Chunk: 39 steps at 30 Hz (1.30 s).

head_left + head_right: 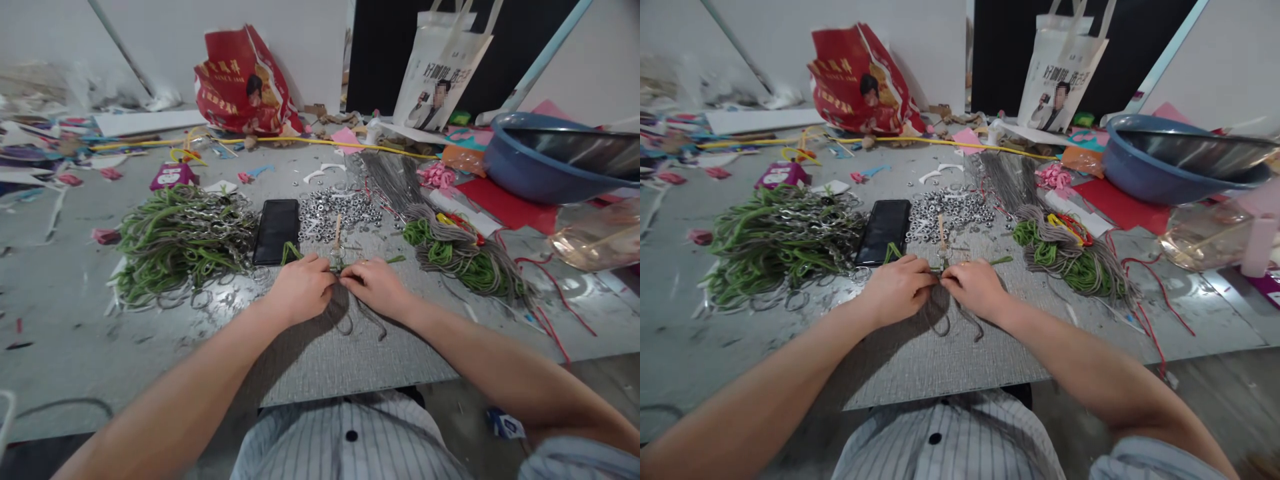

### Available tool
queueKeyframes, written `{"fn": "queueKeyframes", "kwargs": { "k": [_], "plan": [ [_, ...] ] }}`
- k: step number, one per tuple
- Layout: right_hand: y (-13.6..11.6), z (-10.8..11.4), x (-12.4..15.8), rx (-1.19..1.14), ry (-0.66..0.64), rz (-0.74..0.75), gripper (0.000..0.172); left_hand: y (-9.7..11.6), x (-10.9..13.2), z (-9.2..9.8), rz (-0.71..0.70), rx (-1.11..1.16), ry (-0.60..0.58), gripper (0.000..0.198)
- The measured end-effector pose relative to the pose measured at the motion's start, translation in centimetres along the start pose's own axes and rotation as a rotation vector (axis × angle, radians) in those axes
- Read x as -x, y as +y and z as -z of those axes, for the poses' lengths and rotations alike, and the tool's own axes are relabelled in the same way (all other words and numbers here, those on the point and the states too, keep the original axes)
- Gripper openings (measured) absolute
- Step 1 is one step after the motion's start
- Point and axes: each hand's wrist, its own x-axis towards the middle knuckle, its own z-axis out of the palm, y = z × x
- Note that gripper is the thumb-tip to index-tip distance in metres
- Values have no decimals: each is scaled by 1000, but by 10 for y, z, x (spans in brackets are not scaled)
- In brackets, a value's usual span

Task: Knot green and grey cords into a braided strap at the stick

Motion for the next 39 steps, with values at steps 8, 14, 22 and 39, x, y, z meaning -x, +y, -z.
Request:
{"fn": "queueKeyframes", "kwargs": {
  "k": [8, 14, 22, 39],
  "plan": [
    [0, 1, 3, 125, 3, 64, 19, 0, 1, 0, 20, 7, -10, 28],
    [0, 0, 3, 159, 17, 55, 20, 1, 0, 0, 18, 1, 5, 29],
    [2, 8, 5, 143, 79, 45, 20, 0, 1, 0, 31, 15, -14, 27],
    [-9, 53, -5, 489, 503, 53, 36, -3, 1, -6, -5, 35, 58, 27]
  ]
}}
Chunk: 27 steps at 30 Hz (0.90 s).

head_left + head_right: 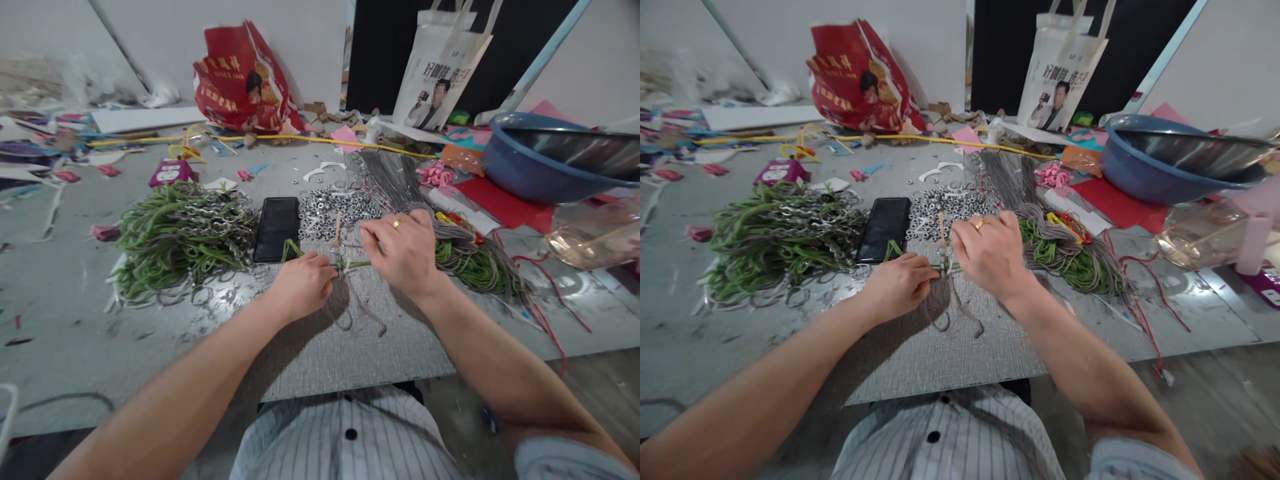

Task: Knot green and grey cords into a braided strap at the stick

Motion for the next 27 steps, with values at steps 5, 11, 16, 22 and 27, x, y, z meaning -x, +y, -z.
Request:
{"fn": "queueKeyframes", "kwargs": {
  "k": [5, 11, 16, 22, 27],
  "plan": [
    [5, -11, -40, 16, -57, -43, 40, 1, 0, 2, -5, 6, -23, 26],
    [13, -21, -45, -102, -101, -19, 31, 3, 0, 4, -4, -5, -27, 26],
    [26, -22, -14, -190, -485, 103, 20, 4, -1, 5, 8, -27, -41, 24],
    [50, -10, 8, -8, -787, 71, 21, 2, -1, 5, 29, -27, -33, 24],
    [52, -16, 10, 11, -778, 45, 16, 1, 0, 4, 38, 0, -21, 25]
  ]
}}
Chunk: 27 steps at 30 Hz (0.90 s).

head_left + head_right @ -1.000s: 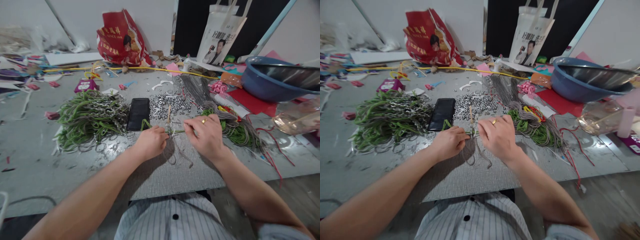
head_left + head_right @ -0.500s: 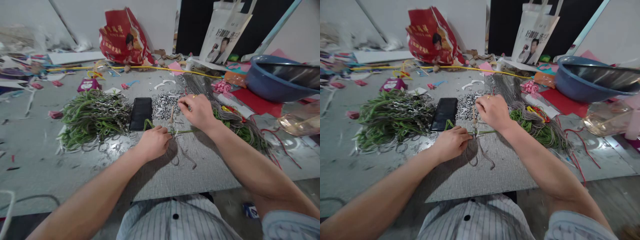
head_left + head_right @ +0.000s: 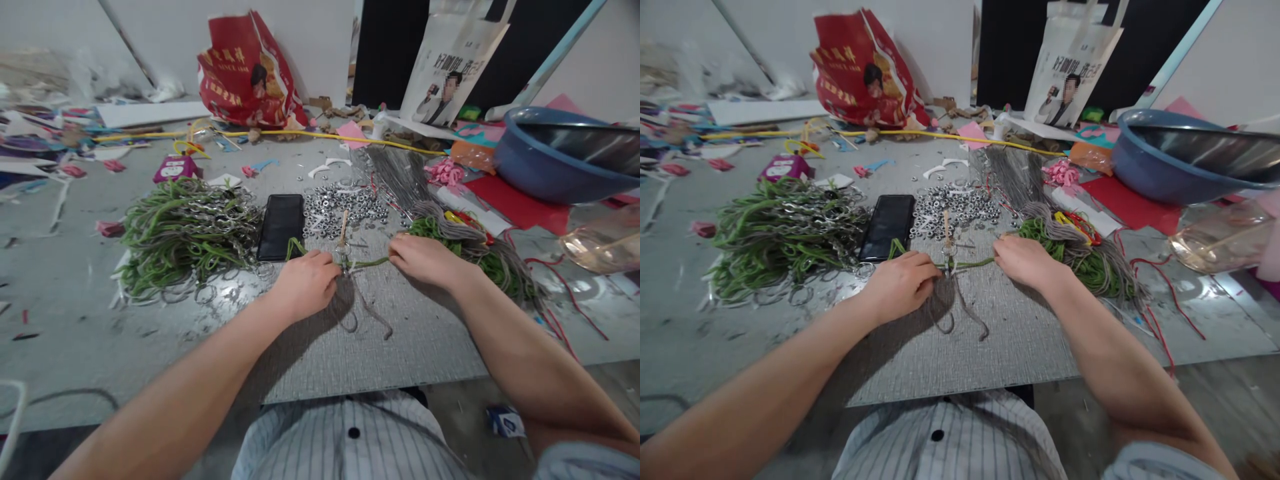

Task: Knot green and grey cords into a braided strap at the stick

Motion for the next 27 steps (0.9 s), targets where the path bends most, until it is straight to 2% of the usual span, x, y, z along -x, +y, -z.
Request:
{"fn": "queueKeyframes", "kwargs": {
  "k": [4, 7, 10, 14, 17, 19, 21, 24, 25, 26, 27],
  "plan": [
    [-12, -3, -3, -222, 239, 34, 14, 0, 0, 0, 6, 26, 18, 24],
    [-23, -10, -7, -418, 372, 190, 23, 1, -1, 0, 7, 41, 4, 23],
    [-32, -18, -15, -463, 372, 287, 25, 1, -1, -2, 7, 49, -12, 24],
    [-37, -20, -20, -446, 317, 283, 15, 0, -1, -4, 6, 51, -33, 25],
    [-34, -12, -14, -555, 325, 279, 13, 1, -2, -3, 6, 34, -57, 25],
    [-28, -4, -5, -694, 235, 288, 12, 1, -2, -2, 2, 25, -60, 25],
    [-21, 4, 5, -859, 14, 333, 15, 1, -2, -1, -1, 25, -53, 25],
    [-11, 12, 16, -1045, -577, 569, 33, 1, -1, -1, -16, 38, -48, 24],
    [-8, 13, 18, -1056, -679, 558, 39, 1, -1, -2, -17, 41, -48, 24],
    [-6, 13, 18, -1040, -687, 505, 42, 1, -1, -2, -15, 42, -47, 24],
    [-4, 13, 18, -993, -613, 416, 42, 1, -1, -2, -9, 39, -48, 24]
  ]
}}
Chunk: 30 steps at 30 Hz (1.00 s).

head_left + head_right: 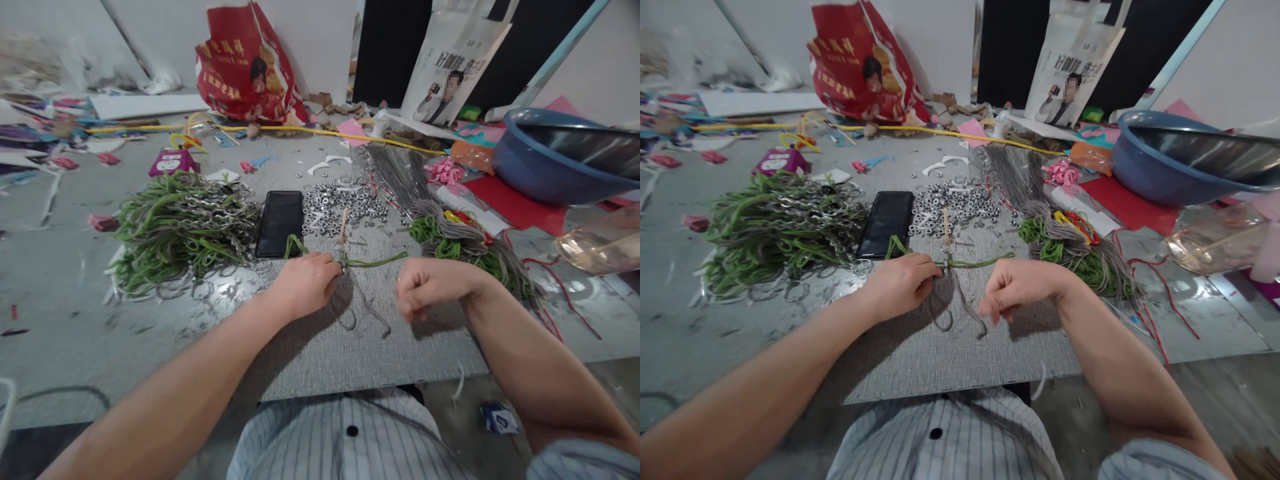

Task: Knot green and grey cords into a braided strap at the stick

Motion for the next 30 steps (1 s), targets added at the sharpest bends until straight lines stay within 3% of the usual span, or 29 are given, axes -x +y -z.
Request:
{"fn": "queueKeyframes", "kwargs": {
  "k": [3, 5, 8, 11, 14, 18, 21, 25, 30],
  "plan": [
    [6, 5, -3, 353, 491, -133, 26, 0, 0, 0, 15, -14, 1, 24],
    [12, 7, -6, 639, 666, -203, 24, 0, 0, 1, 16, -17, 8, 25],
    [19, 8, -9, 899, 662, -315, 17, 0, 0, 1, 23, -11, 29, 25],
    [20, 4, -13, 937, 651, -384, 17, 0, 1, 2, 35, 2, 67, 24],
    [16, -1, -21, 680, 701, -266, 16, 2, 1, 2, 38, 53, 135, 23],
    [7, -12, -34, -163, 774, -32, 16, 6, 2, 3, 35, 202, 212, 26],
    [2, -19, -44, -556, 765, 56, 20, 8, 3, 3, 40, 286, 241, 31],
    [1, -27, -53, -714, 802, 122, 22, 12, 3, 1, 11, 380, 224, 41],
    [-1, -34, -59, -664, 909, 176, 22, 18, -1, -2, 49, 387, 213, 36]
  ]
}}
